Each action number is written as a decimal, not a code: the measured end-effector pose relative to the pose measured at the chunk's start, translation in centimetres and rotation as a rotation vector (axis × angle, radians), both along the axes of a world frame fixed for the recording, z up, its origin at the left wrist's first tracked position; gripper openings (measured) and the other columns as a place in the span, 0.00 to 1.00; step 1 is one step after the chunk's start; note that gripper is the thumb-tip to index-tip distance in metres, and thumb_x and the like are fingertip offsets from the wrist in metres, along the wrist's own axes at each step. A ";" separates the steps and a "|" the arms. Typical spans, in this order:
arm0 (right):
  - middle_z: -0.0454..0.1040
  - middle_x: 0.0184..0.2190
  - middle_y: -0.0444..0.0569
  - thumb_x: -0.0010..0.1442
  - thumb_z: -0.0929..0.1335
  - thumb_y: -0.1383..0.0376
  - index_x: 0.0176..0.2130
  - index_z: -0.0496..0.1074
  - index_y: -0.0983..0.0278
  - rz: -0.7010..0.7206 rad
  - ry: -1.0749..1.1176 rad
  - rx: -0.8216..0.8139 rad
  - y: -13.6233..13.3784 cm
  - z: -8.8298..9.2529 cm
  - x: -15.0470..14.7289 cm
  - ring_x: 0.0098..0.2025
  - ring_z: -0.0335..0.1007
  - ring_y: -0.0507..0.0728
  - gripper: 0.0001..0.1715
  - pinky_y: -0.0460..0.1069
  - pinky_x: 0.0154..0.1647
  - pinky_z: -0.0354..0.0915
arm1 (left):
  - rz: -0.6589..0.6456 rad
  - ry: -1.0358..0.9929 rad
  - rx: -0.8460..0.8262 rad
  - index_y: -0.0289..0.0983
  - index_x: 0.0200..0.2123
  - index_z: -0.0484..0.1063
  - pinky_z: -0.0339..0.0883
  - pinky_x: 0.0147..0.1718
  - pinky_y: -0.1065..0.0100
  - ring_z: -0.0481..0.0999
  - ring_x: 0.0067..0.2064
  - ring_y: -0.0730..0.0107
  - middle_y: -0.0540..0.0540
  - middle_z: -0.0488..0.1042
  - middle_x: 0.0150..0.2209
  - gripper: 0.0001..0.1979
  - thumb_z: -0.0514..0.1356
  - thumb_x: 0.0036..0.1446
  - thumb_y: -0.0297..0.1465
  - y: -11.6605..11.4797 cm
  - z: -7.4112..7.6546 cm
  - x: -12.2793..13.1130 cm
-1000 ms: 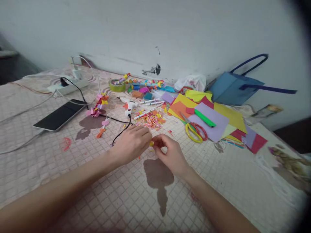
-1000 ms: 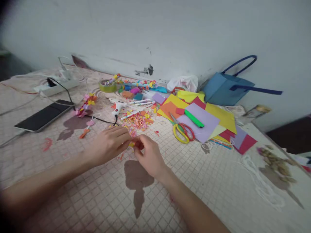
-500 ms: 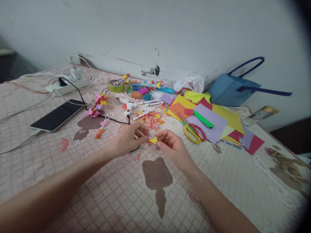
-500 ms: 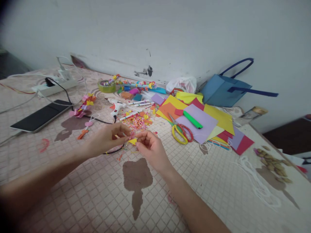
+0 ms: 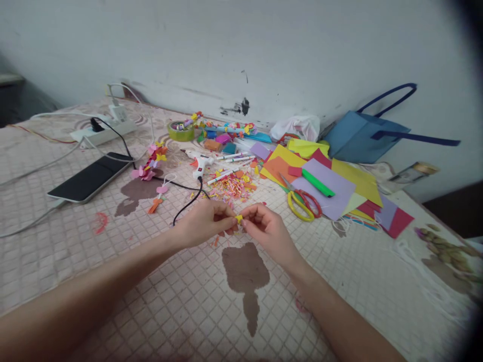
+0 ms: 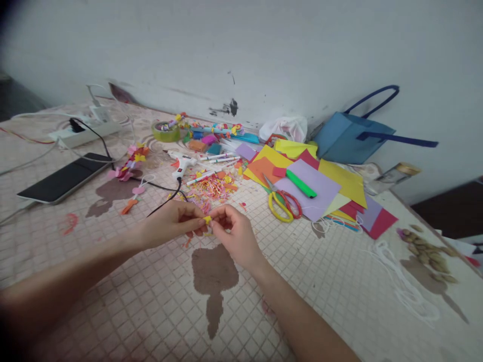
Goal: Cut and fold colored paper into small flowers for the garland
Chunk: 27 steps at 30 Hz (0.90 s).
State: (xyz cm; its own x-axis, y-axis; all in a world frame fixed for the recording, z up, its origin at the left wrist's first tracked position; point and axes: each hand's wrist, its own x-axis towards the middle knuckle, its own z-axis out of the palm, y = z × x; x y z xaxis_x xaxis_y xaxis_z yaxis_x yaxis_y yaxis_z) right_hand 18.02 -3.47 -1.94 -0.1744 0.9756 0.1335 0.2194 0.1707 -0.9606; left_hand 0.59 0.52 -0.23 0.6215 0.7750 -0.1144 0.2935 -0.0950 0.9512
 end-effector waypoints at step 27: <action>0.69 0.38 0.50 0.58 0.61 0.73 0.41 0.70 0.60 -0.041 -0.385 0.502 -0.6 0.2 0.1 0.41 0.66 0.56 0.15 0.51 0.42 0.64 | -0.001 -0.161 -0.274 0.31 0.29 0.71 0.69 0.30 0.72 0.75 0.28 0.75 0.45 0.77 0.29 0.11 0.57 0.56 0.35 0.6 -0.1 -0.3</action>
State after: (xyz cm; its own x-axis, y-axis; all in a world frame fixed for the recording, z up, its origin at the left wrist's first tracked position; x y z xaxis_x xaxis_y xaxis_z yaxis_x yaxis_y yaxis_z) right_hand 18.10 -4.09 -1.77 -0.2650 0.8173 0.5117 0.5490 0.5642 -0.6167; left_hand 0.33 1.12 -0.33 0.6491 0.7284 -0.2194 0.1374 0.1714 0.9756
